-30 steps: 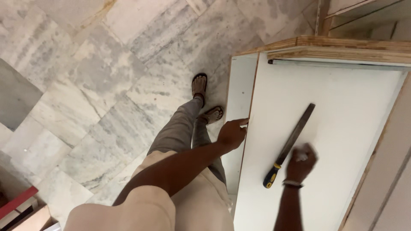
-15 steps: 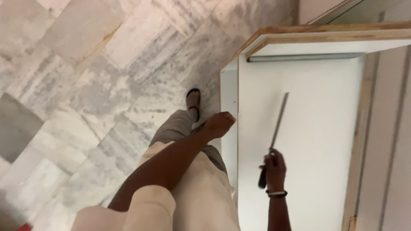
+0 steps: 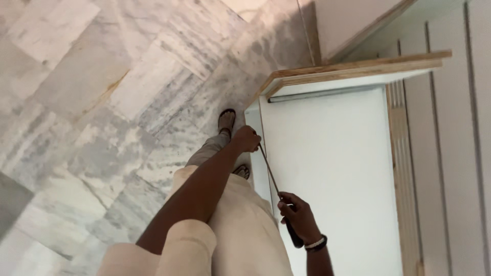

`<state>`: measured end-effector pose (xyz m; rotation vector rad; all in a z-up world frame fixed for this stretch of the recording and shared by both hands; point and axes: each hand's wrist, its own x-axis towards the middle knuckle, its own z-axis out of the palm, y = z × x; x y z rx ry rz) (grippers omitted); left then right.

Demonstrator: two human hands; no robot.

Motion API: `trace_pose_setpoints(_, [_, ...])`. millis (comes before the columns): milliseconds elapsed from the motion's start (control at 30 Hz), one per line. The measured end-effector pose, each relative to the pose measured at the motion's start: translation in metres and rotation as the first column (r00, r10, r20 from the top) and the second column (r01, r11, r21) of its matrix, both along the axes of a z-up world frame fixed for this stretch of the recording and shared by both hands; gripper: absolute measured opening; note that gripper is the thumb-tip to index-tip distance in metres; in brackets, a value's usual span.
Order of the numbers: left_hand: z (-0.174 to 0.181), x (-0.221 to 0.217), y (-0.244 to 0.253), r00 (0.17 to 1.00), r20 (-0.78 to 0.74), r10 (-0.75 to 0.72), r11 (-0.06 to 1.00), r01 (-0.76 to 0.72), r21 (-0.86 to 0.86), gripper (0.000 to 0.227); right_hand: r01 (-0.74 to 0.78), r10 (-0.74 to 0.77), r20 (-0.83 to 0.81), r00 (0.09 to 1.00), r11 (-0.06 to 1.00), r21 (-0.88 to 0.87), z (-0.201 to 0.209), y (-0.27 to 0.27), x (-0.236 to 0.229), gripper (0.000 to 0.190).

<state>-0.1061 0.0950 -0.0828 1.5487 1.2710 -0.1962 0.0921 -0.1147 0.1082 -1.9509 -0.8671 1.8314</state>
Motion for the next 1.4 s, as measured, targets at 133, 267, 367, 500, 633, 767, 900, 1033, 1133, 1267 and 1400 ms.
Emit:
trace_pose_setpoints(133, [-0.01, -0.007, 0.009, 0.83, 0.108, 0.547, 0.814, -0.498, -0.298, 0.029, 0.043, -0.103, -0.22, 0.97, 0.964, -0.262, 0.011, 0.014, 0.003, 0.053])
trace_pose_setpoints(267, [-0.01, -0.009, 0.015, 0.868, 0.015, 0.496, 0.86, -0.489, -0.144, 0.02, 0.033, -0.091, -0.152, 0.984, 0.937, -0.349, 0.019, 0.027, -0.003, 0.055])
trace_pose_setpoints(367, [-0.013, -0.008, 0.023, 0.885, -0.112, 0.452, 0.871, -0.465, -0.159, 0.02, 0.015, -0.037, -0.054, 0.998, 0.931, -0.366, 0.018, 0.039, -0.012, 0.054])
trace_pose_setpoints(500, [-0.013, -0.009, 0.021, 0.854, -0.209, 0.477, 0.801, -0.52, -0.298, 0.019, -0.004, 0.012, 0.018, 1.0, 0.92, -0.392, 0.023, 0.046, -0.026, 0.047])
trace_pose_setpoints(633, [-0.008, -0.002, 0.017, 0.877, -0.186, 0.444, 0.812, -0.481, -0.33, 0.029, 0.077, -0.048, 0.07, 0.996, 0.852, -0.518, 0.026, 0.06, -0.035, 0.043])
trace_pose_setpoints(767, [-0.02, 0.024, 0.004, 0.912, -0.114, 0.394, 0.869, -0.41, -0.277, 0.042, 0.117, -0.078, 0.096, 0.992, 0.85, -0.513, 0.029, 0.062, -0.034, 0.042])
trace_pose_setpoints(900, [-0.04, 0.016, -0.037, 0.825, -0.272, 0.495, 0.756, -0.563, -0.333, 0.056, 0.146, -0.124, 0.079, 0.989, 0.895, -0.422, 0.04, 0.037, -0.027, 0.044])
trace_pose_setpoints(1033, [-0.056, 0.023, -0.022, 0.755, -0.039, 0.654, 0.644, -0.584, -0.493, 0.085, 0.263, -0.291, -0.027, 0.956, 0.899, -0.35, 0.021, 0.044, -0.016, 0.043])
trace_pose_setpoints(1133, [-0.032, 0.027, -0.053, 0.74, -0.087, 0.667, 0.568, -0.579, -0.585, 0.104, 0.242, -0.288, -0.074, 0.955, 0.897, -0.37, 0.035, 0.028, -0.015, 0.048])
trace_pose_setpoints(1267, [0.0, 0.027, -0.012, 0.717, -0.068, 0.694, 0.513, -0.559, -0.651, 0.127, 0.093, -0.115, -0.061, 0.991, 0.951, -0.296, 0.039, 0.044, -0.02, 0.06])
trace_pose_setpoints(1400, [0.034, 0.026, -0.015, 0.643, 0.014, 0.766, 0.47, -0.544, -0.695, 0.127, 0.088, -0.016, 0.182, 0.983, 0.912, -0.399, 0.054, 0.039, -0.031, 0.058])
